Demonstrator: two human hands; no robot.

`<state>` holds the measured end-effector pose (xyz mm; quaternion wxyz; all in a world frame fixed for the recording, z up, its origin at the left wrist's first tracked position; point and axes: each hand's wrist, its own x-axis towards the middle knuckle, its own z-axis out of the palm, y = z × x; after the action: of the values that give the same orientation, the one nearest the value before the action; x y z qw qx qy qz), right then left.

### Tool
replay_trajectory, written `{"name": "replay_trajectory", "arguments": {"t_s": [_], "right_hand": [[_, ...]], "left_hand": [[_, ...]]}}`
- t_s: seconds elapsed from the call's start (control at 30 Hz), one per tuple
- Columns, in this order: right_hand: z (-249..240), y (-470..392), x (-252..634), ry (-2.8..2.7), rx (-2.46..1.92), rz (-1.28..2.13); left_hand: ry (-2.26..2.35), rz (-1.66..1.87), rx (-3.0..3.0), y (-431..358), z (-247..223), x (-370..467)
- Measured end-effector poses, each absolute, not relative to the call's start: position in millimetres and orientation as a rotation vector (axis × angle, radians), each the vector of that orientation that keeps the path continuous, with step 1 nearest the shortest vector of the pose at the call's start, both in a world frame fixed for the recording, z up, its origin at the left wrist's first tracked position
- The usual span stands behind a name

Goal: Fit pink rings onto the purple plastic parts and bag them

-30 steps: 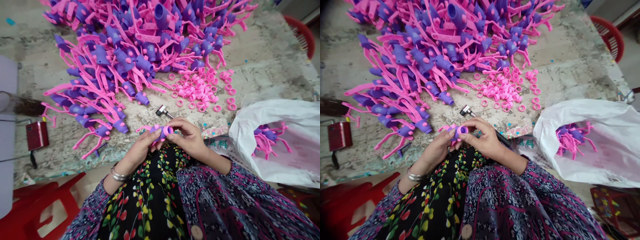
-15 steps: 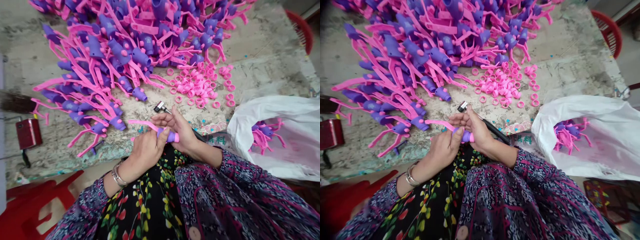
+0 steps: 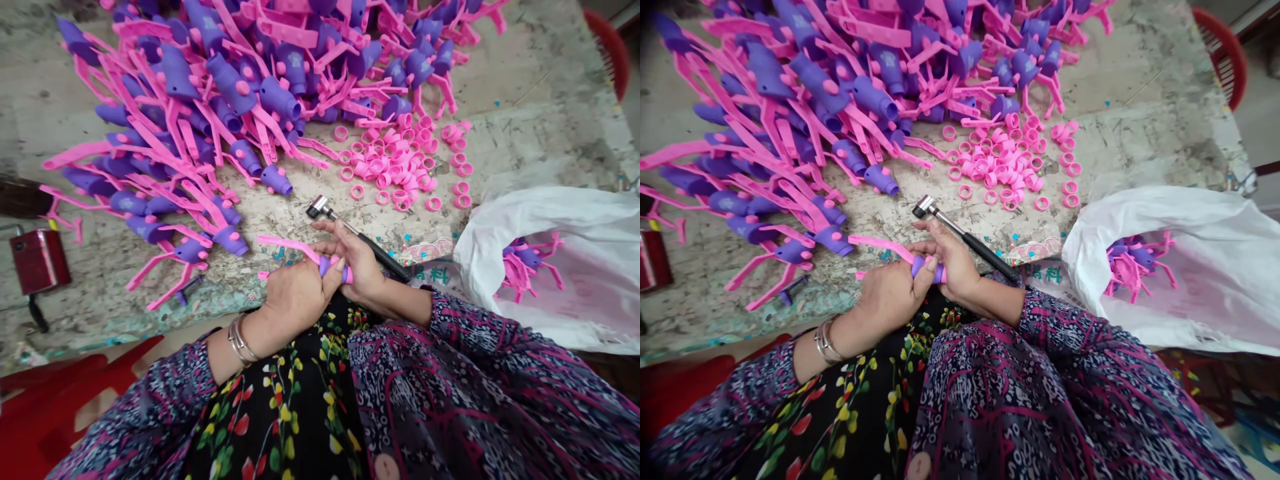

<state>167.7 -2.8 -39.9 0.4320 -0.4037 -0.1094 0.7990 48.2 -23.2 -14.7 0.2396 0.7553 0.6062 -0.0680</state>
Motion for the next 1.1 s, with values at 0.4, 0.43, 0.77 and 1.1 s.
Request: {"name": "replay_trajectory", "arguments": {"t_s": [0.4,0.43,0.77,1.1], "right_hand": [[-31,2,172,-0.421,-1.031,2.025],[-28,4,176,-0.512,-1.045,2.003],[-62,-22,267,-2.297,-1.858,0.421],[-39,-24,261,-1.968,-1.804,0.836]], "left_hand": [[1.555,0.122,1.937,-20,-21,45],[1.547,0.200,1.858,-19,-22,44],[1.364,0.774,0.859,-3,-22,25],[1.326,0.962,0.741,20,-32,20]]}}
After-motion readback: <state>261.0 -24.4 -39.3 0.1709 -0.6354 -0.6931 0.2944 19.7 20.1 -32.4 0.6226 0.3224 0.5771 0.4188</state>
